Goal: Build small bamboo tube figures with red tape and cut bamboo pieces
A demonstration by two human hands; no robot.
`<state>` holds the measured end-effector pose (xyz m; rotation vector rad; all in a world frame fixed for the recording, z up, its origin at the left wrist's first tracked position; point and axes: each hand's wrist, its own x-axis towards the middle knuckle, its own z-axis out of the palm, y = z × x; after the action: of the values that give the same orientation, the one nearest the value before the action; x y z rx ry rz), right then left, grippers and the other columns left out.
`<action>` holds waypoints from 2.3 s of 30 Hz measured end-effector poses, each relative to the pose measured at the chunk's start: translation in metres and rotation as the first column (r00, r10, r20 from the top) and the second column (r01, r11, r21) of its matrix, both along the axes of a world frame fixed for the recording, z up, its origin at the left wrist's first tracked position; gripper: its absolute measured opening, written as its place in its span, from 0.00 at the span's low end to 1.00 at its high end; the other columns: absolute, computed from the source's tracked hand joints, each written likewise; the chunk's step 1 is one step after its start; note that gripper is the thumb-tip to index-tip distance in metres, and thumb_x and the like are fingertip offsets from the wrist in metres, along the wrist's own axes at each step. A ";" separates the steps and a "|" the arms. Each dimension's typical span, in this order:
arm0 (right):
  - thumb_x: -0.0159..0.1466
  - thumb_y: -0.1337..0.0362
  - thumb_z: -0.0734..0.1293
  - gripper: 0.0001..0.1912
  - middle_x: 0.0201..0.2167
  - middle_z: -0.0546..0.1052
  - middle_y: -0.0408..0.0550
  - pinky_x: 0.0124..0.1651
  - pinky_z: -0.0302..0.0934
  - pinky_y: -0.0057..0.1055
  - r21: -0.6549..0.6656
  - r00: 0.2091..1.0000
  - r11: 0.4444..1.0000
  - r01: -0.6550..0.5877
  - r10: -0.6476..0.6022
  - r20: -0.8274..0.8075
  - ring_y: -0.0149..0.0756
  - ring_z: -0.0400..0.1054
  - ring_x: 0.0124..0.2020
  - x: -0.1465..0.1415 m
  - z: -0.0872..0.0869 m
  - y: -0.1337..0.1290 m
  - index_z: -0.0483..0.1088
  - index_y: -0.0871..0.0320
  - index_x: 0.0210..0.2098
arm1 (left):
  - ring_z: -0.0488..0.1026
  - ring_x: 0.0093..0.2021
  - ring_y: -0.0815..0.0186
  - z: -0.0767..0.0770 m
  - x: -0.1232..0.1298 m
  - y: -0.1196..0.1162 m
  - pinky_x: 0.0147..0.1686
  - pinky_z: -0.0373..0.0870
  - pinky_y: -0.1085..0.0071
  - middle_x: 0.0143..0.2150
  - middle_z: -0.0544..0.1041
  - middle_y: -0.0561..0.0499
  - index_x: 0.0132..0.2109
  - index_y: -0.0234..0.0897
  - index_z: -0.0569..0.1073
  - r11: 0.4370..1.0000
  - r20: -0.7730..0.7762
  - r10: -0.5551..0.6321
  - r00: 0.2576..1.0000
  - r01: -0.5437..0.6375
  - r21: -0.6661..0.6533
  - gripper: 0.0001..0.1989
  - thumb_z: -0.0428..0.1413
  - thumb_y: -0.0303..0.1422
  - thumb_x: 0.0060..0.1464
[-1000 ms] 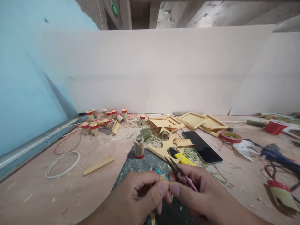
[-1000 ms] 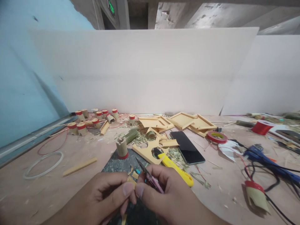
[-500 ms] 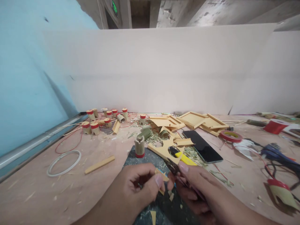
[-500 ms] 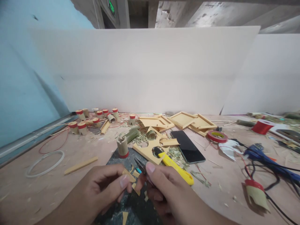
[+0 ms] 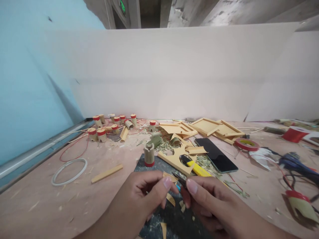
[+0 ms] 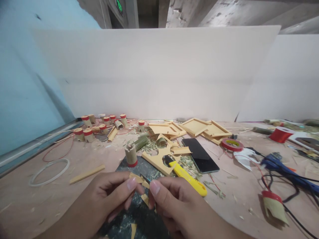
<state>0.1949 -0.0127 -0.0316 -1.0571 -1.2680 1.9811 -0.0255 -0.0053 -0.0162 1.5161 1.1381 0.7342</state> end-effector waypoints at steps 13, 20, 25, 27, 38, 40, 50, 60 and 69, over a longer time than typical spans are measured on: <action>0.61 0.26 0.70 0.35 0.16 0.52 0.27 0.15 0.40 0.18 0.032 0.998 0.999 -0.008 0.006 0.068 0.22 0.40 0.15 -0.003 0.006 -0.001 0.69 0.54 0.33 | 0.56 0.19 0.74 0.003 0.002 0.000 0.20 0.50 0.75 0.23 0.67 0.58 0.36 0.35 0.81 1.000 0.023 -0.012 1.000 0.013 -0.018 0.25 0.54 0.52 0.67; 0.62 0.26 0.70 0.35 0.16 0.53 0.28 0.15 0.38 0.19 0.034 0.997 0.999 -0.009 0.006 0.075 0.22 0.40 0.15 -0.004 0.006 -0.002 0.69 0.54 0.32 | 0.57 0.20 0.74 0.004 0.001 -0.002 0.20 0.51 0.75 0.24 0.68 0.57 0.39 0.34 0.81 0.999 0.011 -0.020 1.000 0.020 -0.035 0.25 0.53 0.51 0.70; 0.62 0.27 0.70 0.35 0.16 0.53 0.28 0.15 0.40 0.18 0.026 0.996 0.999 -0.027 0.025 0.080 0.23 0.41 0.15 -0.003 0.007 -0.002 0.69 0.55 0.33 | 0.56 0.20 0.74 0.002 0.000 -0.001 0.20 0.51 0.75 0.24 0.68 0.58 0.37 0.35 0.79 0.999 0.015 -0.022 1.000 0.023 -0.030 0.24 0.53 0.51 0.70; 0.62 0.26 0.70 0.35 0.17 0.53 0.28 0.15 0.39 0.18 0.021 0.996 0.999 -0.024 0.022 0.081 0.23 0.40 0.16 -0.003 0.007 -0.002 0.69 0.55 0.33 | 0.56 0.20 0.74 0.003 0.000 -0.001 0.20 0.51 0.75 0.24 0.68 0.58 0.37 0.35 0.79 0.999 0.016 -0.023 1.000 0.023 -0.034 0.25 0.53 0.51 0.70; 0.60 0.25 0.70 0.36 0.17 0.53 0.28 0.15 0.39 0.19 0.023 0.996 1.000 -0.013 0.011 0.088 0.23 0.41 0.16 -0.002 0.006 -0.001 0.70 0.55 0.33 | 0.57 0.20 0.74 0.005 0.003 -0.001 0.20 0.51 0.75 0.24 0.68 0.57 0.36 0.35 0.79 0.999 0.005 -0.018 1.000 0.018 -0.034 0.24 0.53 0.51 0.69; 0.61 0.25 0.70 0.36 0.17 0.53 0.28 0.15 0.40 0.19 0.022 0.996 1.000 -0.016 0.014 0.091 0.23 0.41 0.16 -0.002 0.006 -0.002 0.70 0.55 0.33 | 0.57 0.20 0.73 0.005 0.002 -0.001 0.20 0.52 0.75 0.24 0.69 0.57 0.36 0.35 0.78 0.999 0.011 -0.018 1.000 0.018 -0.037 0.24 0.54 0.51 0.69; 0.62 0.26 0.70 0.35 0.16 0.52 0.28 0.15 0.38 0.20 0.041 0.997 0.999 -0.019 0.015 0.073 0.23 0.40 0.15 -0.003 0.005 -0.001 0.70 0.54 0.33 | 0.56 0.19 0.74 0.004 0.001 0.000 0.19 0.50 0.75 0.24 0.69 0.57 0.34 0.36 0.77 0.999 0.036 -0.009 0.999 0.011 -0.038 0.23 0.54 0.50 0.69; 0.61 0.25 0.70 0.36 0.17 0.53 0.28 0.16 0.40 0.20 0.020 0.994 1.000 -0.019 0.016 0.105 0.23 0.41 0.16 -0.003 0.010 -0.002 0.70 0.54 0.33 | 0.56 0.19 0.74 0.003 0.000 -0.001 0.19 0.51 0.75 0.24 0.69 0.58 0.33 0.37 0.76 0.999 0.052 -0.013 0.999 0.015 -0.042 0.23 0.55 0.50 0.68; 0.63 0.27 0.70 0.35 0.16 0.52 0.28 0.15 0.39 0.19 0.036 0.996 0.999 -0.021 0.018 0.083 0.23 0.40 0.15 -0.002 0.007 -0.002 0.68 0.54 0.31 | 0.56 0.19 0.75 0.001 0.000 -0.001 0.19 0.50 0.76 0.24 0.69 0.59 0.33 0.37 0.75 0.999 0.077 -0.022 0.997 0.025 -0.045 0.21 0.55 0.48 0.69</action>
<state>0.1926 -0.0152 -0.0244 -1.1225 -1.3578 1.9393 -0.0260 -0.0062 -0.0147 1.4486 1.0711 0.7395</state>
